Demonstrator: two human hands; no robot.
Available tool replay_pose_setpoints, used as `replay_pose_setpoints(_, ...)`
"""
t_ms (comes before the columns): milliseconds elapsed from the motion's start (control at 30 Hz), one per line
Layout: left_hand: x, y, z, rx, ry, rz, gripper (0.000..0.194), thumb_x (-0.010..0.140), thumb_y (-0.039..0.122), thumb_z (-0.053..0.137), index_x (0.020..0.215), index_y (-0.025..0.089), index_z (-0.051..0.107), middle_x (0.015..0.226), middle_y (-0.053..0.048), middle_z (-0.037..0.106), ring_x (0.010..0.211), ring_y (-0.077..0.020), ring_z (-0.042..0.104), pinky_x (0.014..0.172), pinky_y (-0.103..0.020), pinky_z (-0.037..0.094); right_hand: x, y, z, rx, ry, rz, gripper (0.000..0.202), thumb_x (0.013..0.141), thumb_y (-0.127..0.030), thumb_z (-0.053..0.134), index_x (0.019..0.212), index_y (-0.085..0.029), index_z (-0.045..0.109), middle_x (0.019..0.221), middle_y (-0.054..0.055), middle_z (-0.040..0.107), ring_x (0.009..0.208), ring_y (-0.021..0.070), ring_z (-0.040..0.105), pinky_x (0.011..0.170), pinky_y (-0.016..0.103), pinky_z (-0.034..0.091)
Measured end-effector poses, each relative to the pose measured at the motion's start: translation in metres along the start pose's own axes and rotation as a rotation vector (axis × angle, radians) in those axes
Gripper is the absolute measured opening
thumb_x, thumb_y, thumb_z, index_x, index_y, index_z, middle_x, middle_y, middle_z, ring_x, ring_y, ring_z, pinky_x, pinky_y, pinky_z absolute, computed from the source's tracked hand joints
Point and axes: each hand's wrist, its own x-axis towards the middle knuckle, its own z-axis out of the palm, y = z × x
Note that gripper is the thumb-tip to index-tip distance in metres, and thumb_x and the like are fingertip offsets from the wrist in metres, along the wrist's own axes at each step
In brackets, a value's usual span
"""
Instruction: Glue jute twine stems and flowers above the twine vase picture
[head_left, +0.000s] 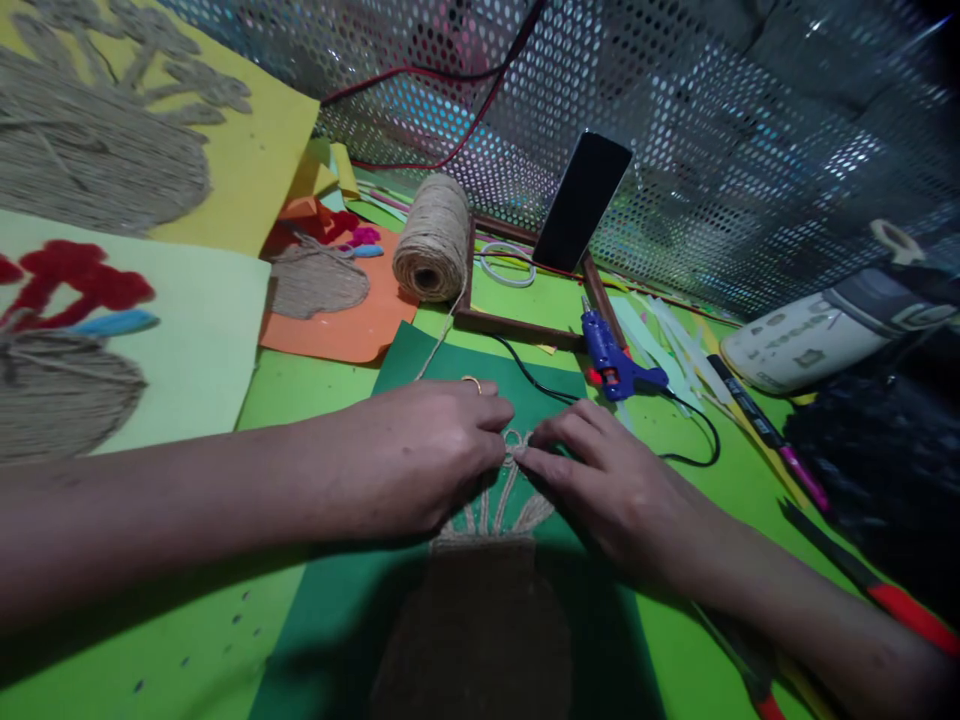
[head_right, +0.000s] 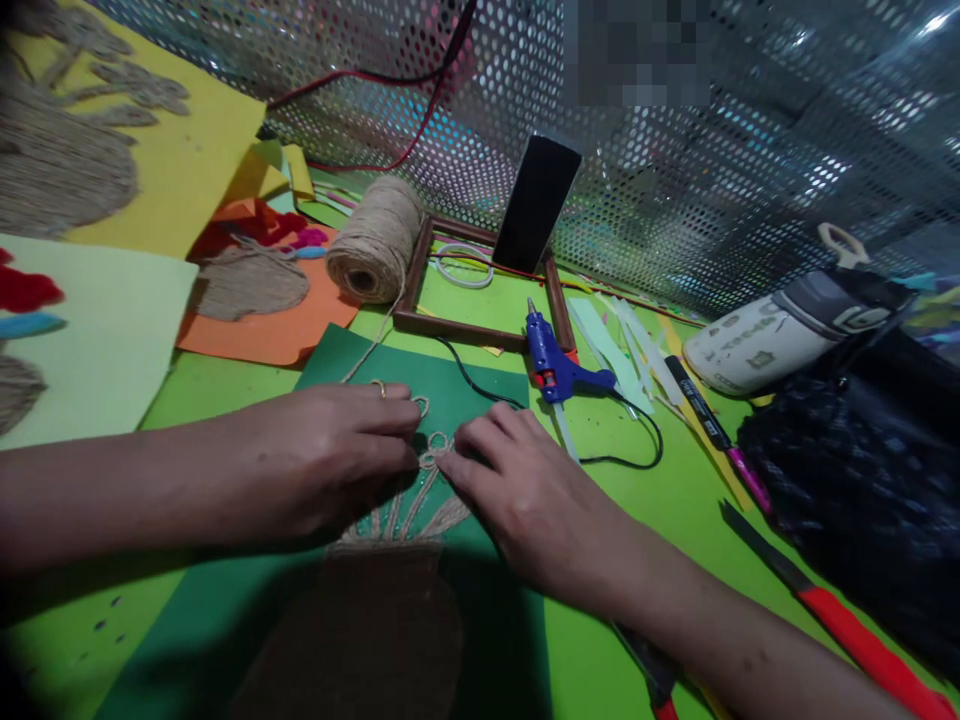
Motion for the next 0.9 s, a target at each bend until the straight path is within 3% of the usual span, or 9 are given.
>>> replay_pose_setpoints(133, -0.001, -0.001, 0.000, 0.015, 0.009, 0.014, 0.019, 0.086, 0.015, 0.051, 0.072, 0.017, 0.064, 0.078, -0.007, 0.058, 0.075, -0.0198, 0.052, 0.074, -0.033, 0.044, -0.001, 0.002, 0.001, 0.184, 0.073, 0.046, 0.030, 0.096, -0.012, 0.045, 0.123, -0.015, 0.058, 0.111, 0.013, 0.056, 0.098, 0.0233, 0.047, 0.084, 0.042, 0.044)
replay_pose_setpoints(433, 0.001, 0.001, -0.001, -0.013, 0.013, 0.010, 0.019, 0.085, 0.014, 0.050, 0.071, 0.016, 0.062, 0.076, -0.007, 0.057, 0.072, -0.0194, 0.051, 0.071, -0.032, 0.045, 0.003, -0.002, 0.006, 0.092, 0.029, -0.013, 0.026, 0.091, -0.005, 0.048, 0.111, -0.012, 0.064, 0.106, 0.014, 0.059, 0.097, 0.0253, 0.045, 0.083, 0.045, 0.041)
replay_pose_setpoints(600, 0.001, 0.000, 0.003, -0.111, -0.001, -0.067, 0.022, 0.088, 0.014, 0.049, 0.074, 0.016, 0.065, 0.077, -0.006, 0.057, 0.075, -0.0177, 0.053, 0.074, -0.030, 0.045, 0.004, -0.003, 0.005, 0.203, 0.061, 0.069, 0.026, 0.098, -0.014, 0.043, 0.116, -0.012, 0.062, 0.102, 0.012, 0.057, 0.093, 0.0235, 0.044, 0.081, 0.042, 0.042)
replay_pose_setpoints(900, 0.003, 0.000, 0.004, -0.223, 0.041, -0.214, 0.022, 0.089, 0.013, 0.052, 0.073, 0.015, 0.067, 0.073, -0.003, 0.055, 0.069, -0.0133, 0.051, 0.062, -0.023, 0.040, 0.010, -0.003, 0.009, 0.168, 0.071, 0.066, 0.027, 0.095, -0.010, 0.044, 0.110, -0.010, 0.066, 0.095, 0.012, 0.056, 0.089, 0.0237, 0.042, 0.074, 0.040, 0.039)
